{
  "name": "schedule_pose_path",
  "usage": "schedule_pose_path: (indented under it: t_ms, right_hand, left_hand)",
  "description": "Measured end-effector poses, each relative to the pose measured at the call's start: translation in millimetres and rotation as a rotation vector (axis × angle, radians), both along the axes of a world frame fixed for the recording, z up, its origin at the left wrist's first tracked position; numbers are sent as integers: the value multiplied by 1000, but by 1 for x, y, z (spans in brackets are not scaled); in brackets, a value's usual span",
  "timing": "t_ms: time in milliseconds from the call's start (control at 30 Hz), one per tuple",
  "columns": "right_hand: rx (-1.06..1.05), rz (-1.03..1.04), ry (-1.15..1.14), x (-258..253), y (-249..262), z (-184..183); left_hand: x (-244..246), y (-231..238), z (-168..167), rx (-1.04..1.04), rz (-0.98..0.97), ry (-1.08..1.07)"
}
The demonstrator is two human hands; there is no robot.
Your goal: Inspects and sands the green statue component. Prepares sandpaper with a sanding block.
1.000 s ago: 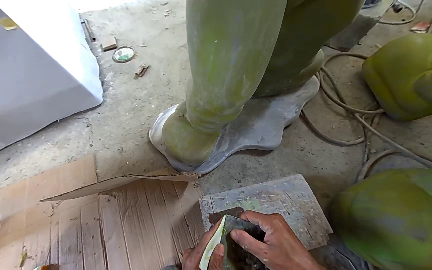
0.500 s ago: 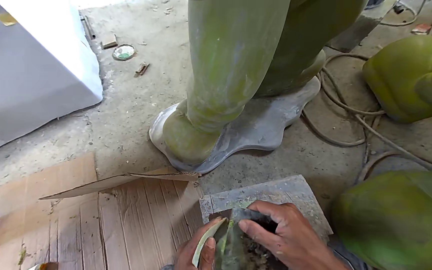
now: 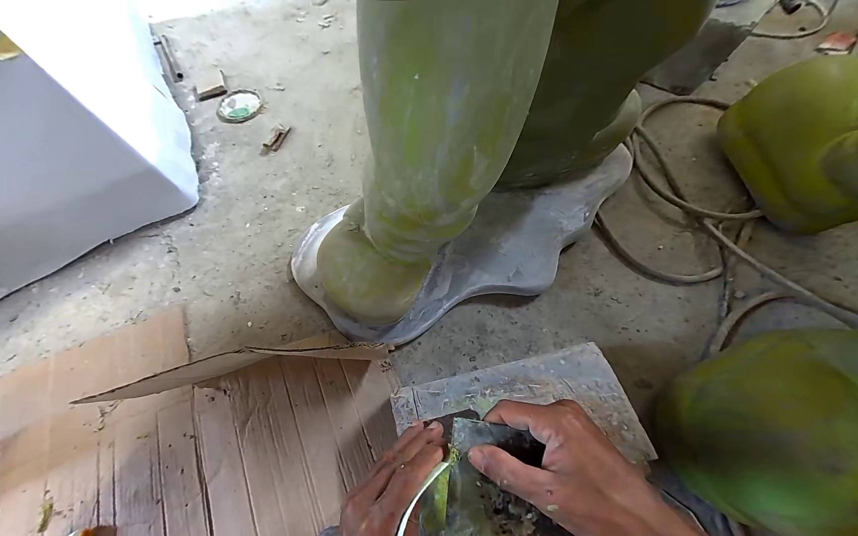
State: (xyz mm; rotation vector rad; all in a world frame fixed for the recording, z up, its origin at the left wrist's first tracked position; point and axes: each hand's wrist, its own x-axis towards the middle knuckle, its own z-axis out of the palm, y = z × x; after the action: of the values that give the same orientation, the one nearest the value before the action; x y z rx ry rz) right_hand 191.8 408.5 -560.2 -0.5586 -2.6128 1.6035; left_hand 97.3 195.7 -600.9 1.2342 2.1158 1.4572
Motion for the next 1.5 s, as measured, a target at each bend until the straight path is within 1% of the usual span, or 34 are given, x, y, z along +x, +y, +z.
schedule_pose_path:
  t_ms: [167, 267, 333, 400, 533, 600, 767, 867, 967, 1100, 1133, 1233, 1333, 1367, 1400, 1433, 1467, 1500]
  right_hand:
    - [42, 85, 97, -2, -14, 1]
    - [101, 34, 110, -2, -6, 2]
    - [118, -25, 59, -2, 1, 3]
    - [106, -33, 19, -2, 2, 4]
    - [30, 86, 85, -3, -16, 5]
    - [34, 128, 108, -4, -20, 8]
    - [148, 37, 48, -3, -3, 2]
    - [99, 112, 55, -2, -11, 7]
    - [36, 225, 67, -2, -25, 18]
    - [114, 189, 106, -3, -19, 10]
    - [107, 199, 105, -3, -20, 10]
    - [46, 297, 104, -3, -31, 17]
    - [68, 259, 152, -2, -25, 16]
    - [72, 218, 170, -2, -20, 15]
    - [68, 172, 179, -3, -14, 14]
    - [55, 126, 172, -3, -9, 13]
    - [36, 87, 150, -3, -7, 12]
    - [12, 58, 120, -3, -6, 10]
  left_hand:
    - [3, 2, -2, 14, -12, -42]
    - [0, 1, 1, 28, -11, -53]
    - [-1, 0, 0, 44, -17, -52]
    - [1, 1, 1, 32, -16, -53]
    - [6, 4, 5, -21, 0, -30]
    - [5, 4, 4, -20, -21, -46]
    - [1, 0, 6, -39, 2, -13]
    - [1, 2, -3, -53, -29, 29]
    - [0, 4, -2, -39, -67, -36]
    - [-1, 2, -3, -79, -53, 64]
    - [-1, 2, -3, -90, -56, 65]
    - [0, 5, 3, -128, -76, -4]
    - [0, 5, 6, -146, -69, -20]
    - [0, 3, 8, -161, -52, -37]
    - [1, 4, 13, -168, -19, -107]
    - [2, 5, 18, -160, 10, -247]
    - [2, 6, 20, -120, 13, -433]
    - [1, 7, 20, -41, -21, -641]
